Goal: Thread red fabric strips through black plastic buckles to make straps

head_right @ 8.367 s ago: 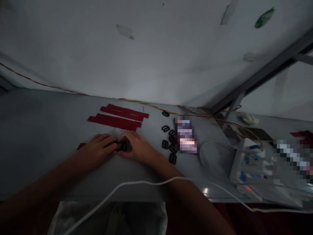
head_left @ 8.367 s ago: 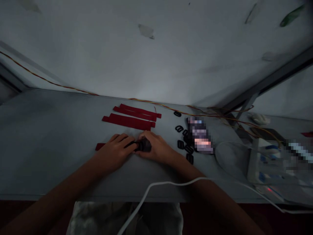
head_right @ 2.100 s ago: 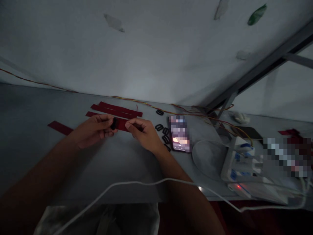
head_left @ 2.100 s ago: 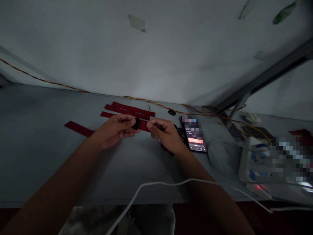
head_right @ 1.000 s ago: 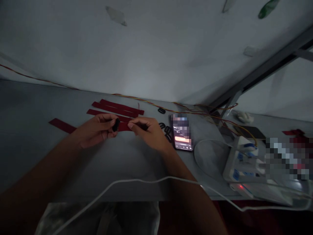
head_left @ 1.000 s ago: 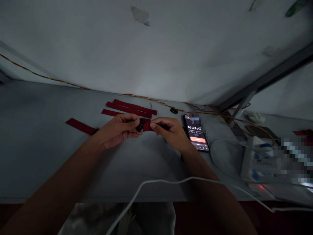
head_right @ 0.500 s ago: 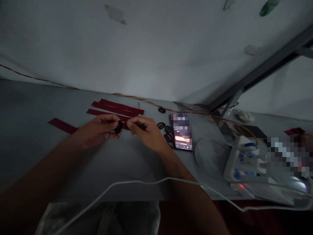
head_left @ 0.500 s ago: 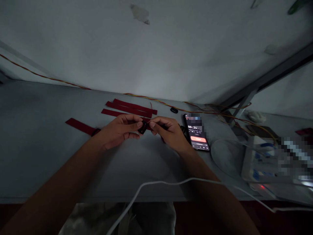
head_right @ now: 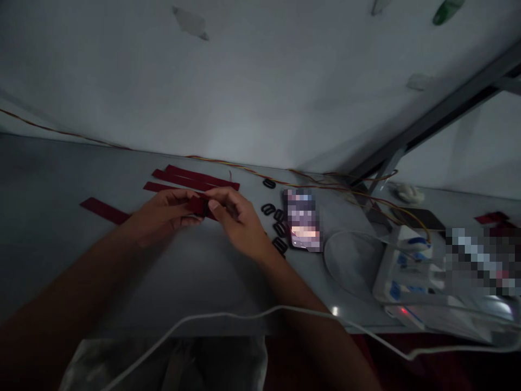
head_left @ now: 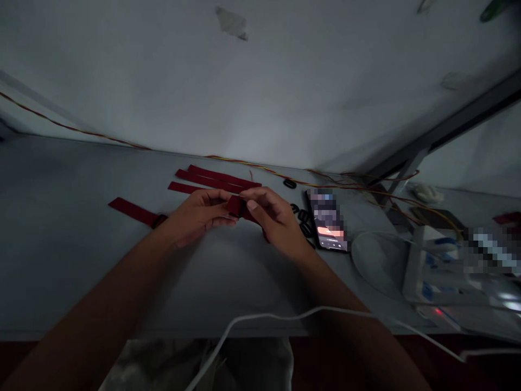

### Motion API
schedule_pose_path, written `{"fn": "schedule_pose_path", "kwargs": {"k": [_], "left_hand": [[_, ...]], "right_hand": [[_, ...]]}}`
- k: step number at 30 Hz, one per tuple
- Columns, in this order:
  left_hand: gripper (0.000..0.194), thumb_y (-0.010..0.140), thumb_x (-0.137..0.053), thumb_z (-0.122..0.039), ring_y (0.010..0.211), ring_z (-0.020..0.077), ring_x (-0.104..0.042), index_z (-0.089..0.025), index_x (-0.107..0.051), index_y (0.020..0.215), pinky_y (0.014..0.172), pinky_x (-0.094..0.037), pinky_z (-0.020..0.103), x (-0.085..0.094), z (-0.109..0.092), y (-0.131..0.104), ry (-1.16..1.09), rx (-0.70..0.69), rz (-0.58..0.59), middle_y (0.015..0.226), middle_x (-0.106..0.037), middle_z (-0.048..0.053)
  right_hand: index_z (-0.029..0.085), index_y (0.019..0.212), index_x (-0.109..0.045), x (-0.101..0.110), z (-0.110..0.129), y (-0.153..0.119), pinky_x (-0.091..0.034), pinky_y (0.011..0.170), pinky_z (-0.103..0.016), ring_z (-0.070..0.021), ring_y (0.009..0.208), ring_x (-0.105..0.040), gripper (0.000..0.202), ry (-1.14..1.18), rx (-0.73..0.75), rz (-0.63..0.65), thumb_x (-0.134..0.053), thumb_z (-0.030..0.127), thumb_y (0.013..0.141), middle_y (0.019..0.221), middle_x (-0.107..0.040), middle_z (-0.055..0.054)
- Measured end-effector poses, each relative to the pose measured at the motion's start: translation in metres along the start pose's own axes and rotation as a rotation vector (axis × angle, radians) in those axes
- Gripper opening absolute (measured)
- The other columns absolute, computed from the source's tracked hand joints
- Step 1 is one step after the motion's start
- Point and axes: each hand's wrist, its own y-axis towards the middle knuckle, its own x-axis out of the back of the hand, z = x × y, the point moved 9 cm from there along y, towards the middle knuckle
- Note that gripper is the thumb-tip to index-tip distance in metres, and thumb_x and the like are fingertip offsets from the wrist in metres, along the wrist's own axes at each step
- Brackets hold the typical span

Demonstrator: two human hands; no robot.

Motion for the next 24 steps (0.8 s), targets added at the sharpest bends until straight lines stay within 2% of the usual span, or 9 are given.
{"fn": "schedule_pose_path", "kwargs": {"k": [3,6,8,10,13,17,20,24], "left_hand": [[0.022,0.074,-0.083,-0.031,0.078,0.0135,-0.069,-0.016,-0.074,0.088,0.076,-0.057,0.026,-0.003,0.0,0.001,0.026,0.009,0.016,0.089,-0.072,0.004],[0.021,0.075,-0.083,-0.032,0.076,0.0131,-0.069,-0.016,-0.074,0.087,0.075,-0.058,0.025,-0.003,0.002,0.001,0.065,0.04,0.023,0.086,-0.072,0.004],[0.023,0.075,-0.083,-0.034,0.074,0.0129,-0.069,-0.016,-0.075,0.086,0.074,-0.058,0.025,-0.001,0.004,0.002,0.094,0.058,0.013,0.085,-0.072,0.004],[0.024,0.073,-0.084,-0.035,0.073,0.0135,-0.07,-0.017,-0.074,0.083,0.073,-0.057,0.025,0.003,0.007,0.003,0.138,0.062,-0.012,0.082,-0.071,0.003],[0.026,0.071,-0.085,-0.037,0.07,0.0151,-0.07,-0.017,-0.073,0.082,0.071,-0.058,0.027,0.008,0.011,0.004,0.252,0.061,-0.062,0.078,-0.071,0.003],[0.027,0.072,-0.083,-0.038,0.069,0.0152,-0.068,-0.015,-0.071,0.081,0.07,-0.059,0.029,0.008,0.014,0.004,0.36,0.072,-0.09,0.077,-0.068,0.003],[0.028,0.073,-0.081,-0.038,0.072,0.0157,-0.068,-0.014,-0.069,0.082,0.073,-0.059,0.031,0.006,0.014,0.005,0.398,0.087,-0.073,0.079,-0.068,0.003],[0.027,0.077,-0.079,-0.038,0.077,0.0156,-0.07,-0.015,-0.067,0.085,0.077,-0.06,0.032,0.006,0.016,0.007,0.385,0.091,-0.053,0.082,-0.069,0.002]], "right_hand": [[0.023,0.113,-0.063,-0.007,0.009,-0.001,-0.049,0.093,-0.033,-0.017,0.106,-0.06,0.021,-0.135,0.117,0.057,-0.061,0.033,0.095,0.114,-0.063,-0.008],[0.022,0.099,-0.066,-0.005,0.016,-0.001,-0.047,0.097,-0.035,-0.0183,0.109,-0.059,0.009,-0.237,0.2,0.025,-0.064,0.028,0.092,0.11,-0.061,-0.008],[0.022,0.093,-0.066,0.0,0.018,0.0,-0.045,0.1,-0.037,-0.0195,0.113,-0.057,0.006,-0.215,0.198,-0.002,-0.065,0.028,0.091,0.111,-0.061,-0.007],[0.022,0.094,-0.064,0.005,0.018,0.001,-0.047,0.097,-0.037,-0.0188,0.108,-0.059,0.009,-0.105,0.141,-0.011,-0.065,0.031,0.092,0.108,-0.063,-0.007],[0.024,0.095,-0.059,0.016,0.018,0.001,-0.049,0.074,-0.03,-0.0148,0.08,-0.06,0.018,0.133,0.042,-0.064,-0.065,0.04,0.091,0.086,-0.062,-0.002],[0.025,0.089,-0.056,0.028,0.017,-0.001,-0.039,0.051,-0.024,-0.0114,0.06,-0.052,0.025,0.275,-0.053,-0.145,-0.071,0.044,0.084,0.069,-0.055,0.003],[0.022,0.093,-0.064,0.024,0.005,-0.001,-0.033,0.044,-0.021,-0.0096,0.052,-0.05,0.024,0.164,-0.179,-0.072,-0.072,0.041,0.083,0.064,-0.056,0.003],[0.016,0.09,-0.07,0.012,-0.018,-0.004,-0.041,0.051,-0.022,-0.0093,0.053,-0.054,0.021,-0.108,-0.339,0.071,-0.071,0.036,0.083,0.062,-0.061,0.001]]}}
